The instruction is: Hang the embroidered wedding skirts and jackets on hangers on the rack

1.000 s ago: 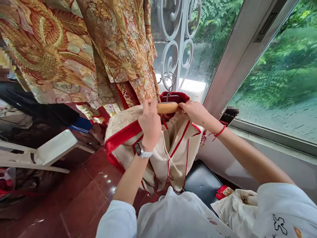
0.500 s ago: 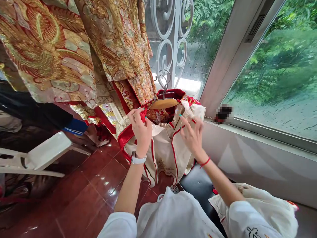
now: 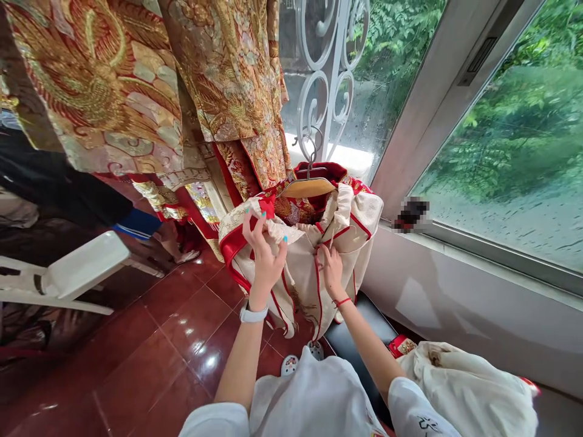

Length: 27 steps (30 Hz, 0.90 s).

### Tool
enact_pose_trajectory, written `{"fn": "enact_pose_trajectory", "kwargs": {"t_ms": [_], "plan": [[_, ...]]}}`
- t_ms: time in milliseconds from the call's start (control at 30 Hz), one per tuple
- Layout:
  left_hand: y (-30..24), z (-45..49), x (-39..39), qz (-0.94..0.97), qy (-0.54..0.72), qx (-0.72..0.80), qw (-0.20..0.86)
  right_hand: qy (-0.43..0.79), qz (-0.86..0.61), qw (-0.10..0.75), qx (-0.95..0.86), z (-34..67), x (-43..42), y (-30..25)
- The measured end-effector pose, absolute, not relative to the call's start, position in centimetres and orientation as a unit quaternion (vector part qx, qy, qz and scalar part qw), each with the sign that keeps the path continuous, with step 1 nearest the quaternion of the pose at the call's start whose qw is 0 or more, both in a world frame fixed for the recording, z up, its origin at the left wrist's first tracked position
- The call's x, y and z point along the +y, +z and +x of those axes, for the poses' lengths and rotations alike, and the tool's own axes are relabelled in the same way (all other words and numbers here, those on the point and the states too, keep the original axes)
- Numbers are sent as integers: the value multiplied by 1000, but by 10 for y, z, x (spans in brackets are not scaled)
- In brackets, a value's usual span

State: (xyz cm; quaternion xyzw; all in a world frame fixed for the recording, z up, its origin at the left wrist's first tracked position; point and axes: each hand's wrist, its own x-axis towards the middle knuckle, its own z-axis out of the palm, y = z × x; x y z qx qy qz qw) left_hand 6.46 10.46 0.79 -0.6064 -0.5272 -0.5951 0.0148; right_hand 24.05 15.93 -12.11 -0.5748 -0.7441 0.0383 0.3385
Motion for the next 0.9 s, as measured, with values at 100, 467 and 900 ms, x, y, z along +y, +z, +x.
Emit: {"fn": "enact_pose_trajectory", "kwargs": {"t_ms": [100, 467, 900], "plan": [[-24, 66, 93, -589, -629, -504, -54, 9, -565, 315, -762, 245, 164, -127], [-71, 97, 74, -507, -693, -496, -130, -42, -626, 276, -728, 242, 175, -123], [-154, 145, 83, -570, -419, -653, -271, 36, -667, 251, -701, 237, 181, -113]]}}
